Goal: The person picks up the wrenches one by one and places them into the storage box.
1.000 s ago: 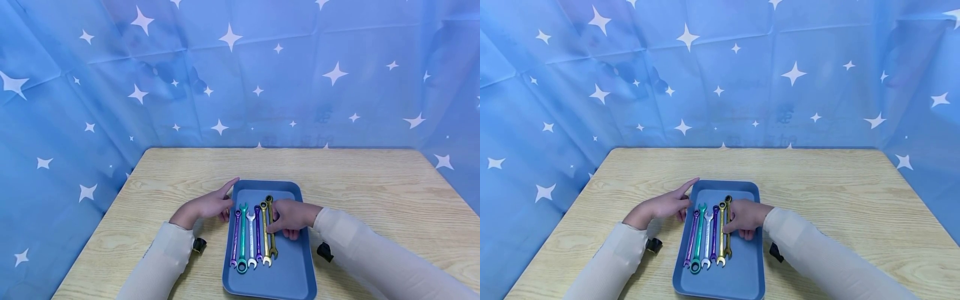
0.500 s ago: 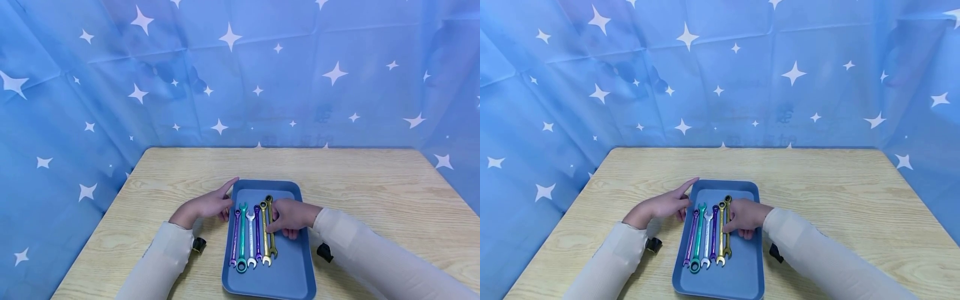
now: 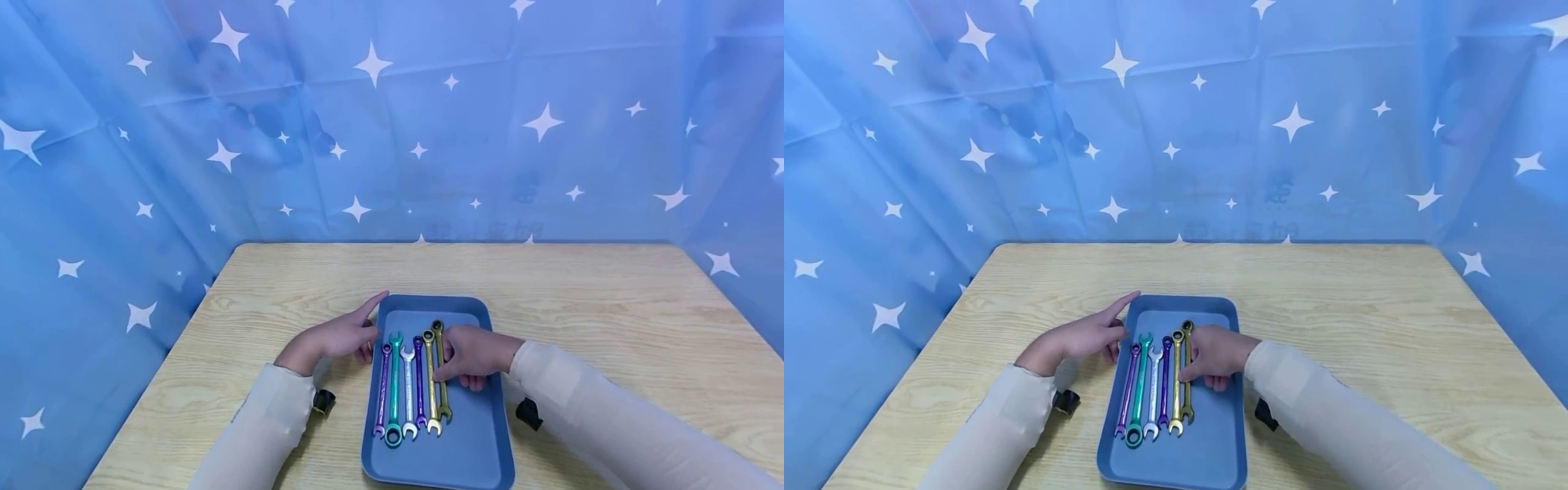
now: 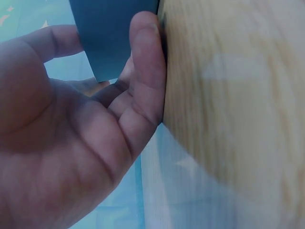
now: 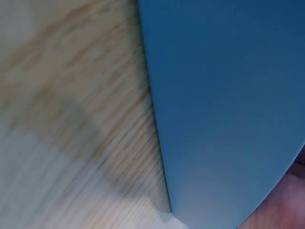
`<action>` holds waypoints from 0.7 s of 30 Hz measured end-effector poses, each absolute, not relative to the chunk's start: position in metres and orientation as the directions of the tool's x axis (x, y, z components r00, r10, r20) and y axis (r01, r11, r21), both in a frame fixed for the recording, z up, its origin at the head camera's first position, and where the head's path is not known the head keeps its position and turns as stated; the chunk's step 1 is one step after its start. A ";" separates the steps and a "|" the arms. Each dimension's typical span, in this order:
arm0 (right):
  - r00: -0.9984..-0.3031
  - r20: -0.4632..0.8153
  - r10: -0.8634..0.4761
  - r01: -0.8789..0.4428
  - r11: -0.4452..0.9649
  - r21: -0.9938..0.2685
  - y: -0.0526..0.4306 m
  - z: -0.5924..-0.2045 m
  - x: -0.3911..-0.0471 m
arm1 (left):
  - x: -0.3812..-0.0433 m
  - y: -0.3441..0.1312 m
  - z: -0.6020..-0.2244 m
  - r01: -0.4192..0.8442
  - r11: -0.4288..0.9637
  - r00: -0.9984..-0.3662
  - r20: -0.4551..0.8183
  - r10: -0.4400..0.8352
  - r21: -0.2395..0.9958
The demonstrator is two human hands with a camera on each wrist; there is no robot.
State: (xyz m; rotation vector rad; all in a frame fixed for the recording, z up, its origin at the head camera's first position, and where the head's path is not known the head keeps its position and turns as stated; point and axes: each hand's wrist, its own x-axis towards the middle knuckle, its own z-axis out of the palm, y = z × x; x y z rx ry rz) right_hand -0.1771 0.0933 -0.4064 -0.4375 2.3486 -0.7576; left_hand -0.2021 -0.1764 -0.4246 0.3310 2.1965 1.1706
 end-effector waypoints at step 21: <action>-0.763 -0.454 -0.461 -0.103 0.780 -0.618 0.092 -0.408 -0.177 | -0.202 -0.177 -0.425 -0.057 0.578 -0.781 -0.397 0.483 0.814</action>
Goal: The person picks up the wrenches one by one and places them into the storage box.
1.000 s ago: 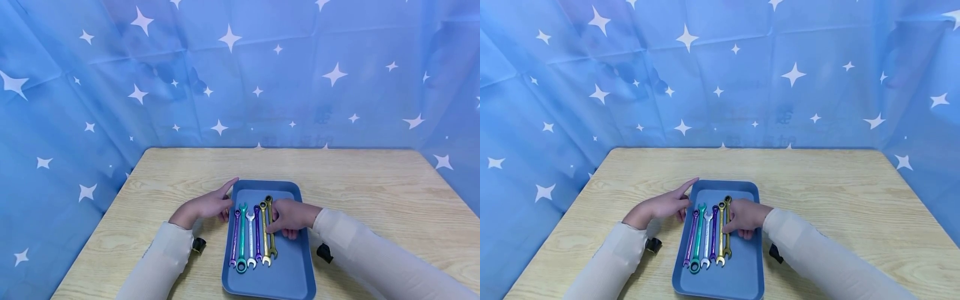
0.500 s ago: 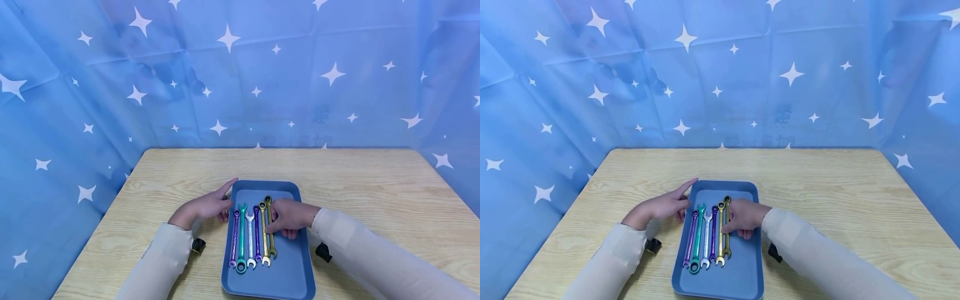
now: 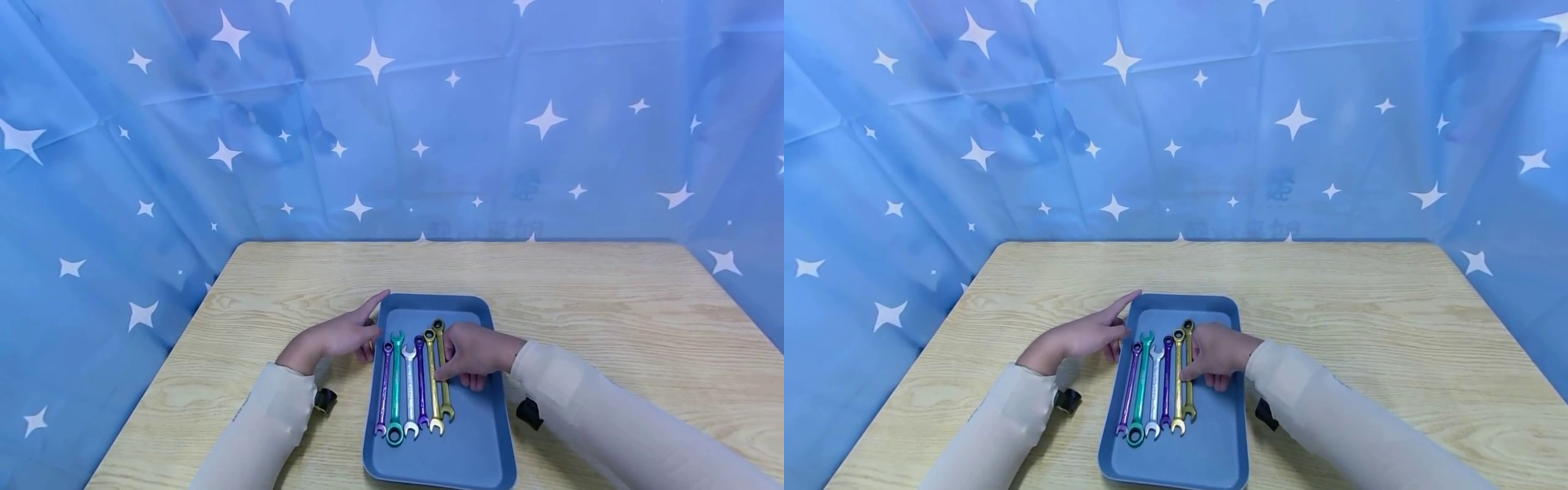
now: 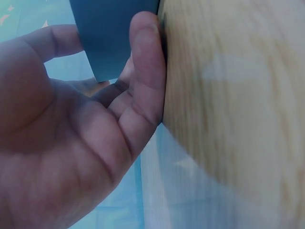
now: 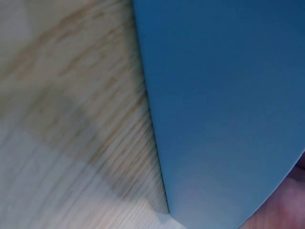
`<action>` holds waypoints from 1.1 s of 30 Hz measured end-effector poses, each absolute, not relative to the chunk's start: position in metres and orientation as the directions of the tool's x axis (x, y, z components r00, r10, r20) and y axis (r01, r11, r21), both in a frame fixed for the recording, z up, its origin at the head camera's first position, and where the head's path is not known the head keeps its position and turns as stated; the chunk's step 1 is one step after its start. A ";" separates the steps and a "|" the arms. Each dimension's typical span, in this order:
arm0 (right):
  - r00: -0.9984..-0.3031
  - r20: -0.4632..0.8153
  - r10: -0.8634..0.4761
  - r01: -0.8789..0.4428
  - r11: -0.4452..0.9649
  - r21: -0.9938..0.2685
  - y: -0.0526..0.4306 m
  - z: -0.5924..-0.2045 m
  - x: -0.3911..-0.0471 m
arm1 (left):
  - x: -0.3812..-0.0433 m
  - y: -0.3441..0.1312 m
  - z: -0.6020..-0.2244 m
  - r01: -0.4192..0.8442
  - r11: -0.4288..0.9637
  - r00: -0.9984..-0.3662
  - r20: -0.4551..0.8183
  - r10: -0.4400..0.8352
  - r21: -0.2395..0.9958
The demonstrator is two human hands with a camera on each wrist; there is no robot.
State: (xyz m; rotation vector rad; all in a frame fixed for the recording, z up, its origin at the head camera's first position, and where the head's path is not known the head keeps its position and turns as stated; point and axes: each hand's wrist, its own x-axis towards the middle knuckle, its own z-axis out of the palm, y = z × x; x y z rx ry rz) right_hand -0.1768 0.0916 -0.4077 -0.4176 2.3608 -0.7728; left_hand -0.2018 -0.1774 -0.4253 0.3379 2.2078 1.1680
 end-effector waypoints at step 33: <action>-0.757 -0.327 -0.566 -0.222 0.693 -0.686 0.091 -0.408 -0.176 | -0.203 -0.183 -0.428 -0.037 0.581 -0.779 -0.388 0.492 0.813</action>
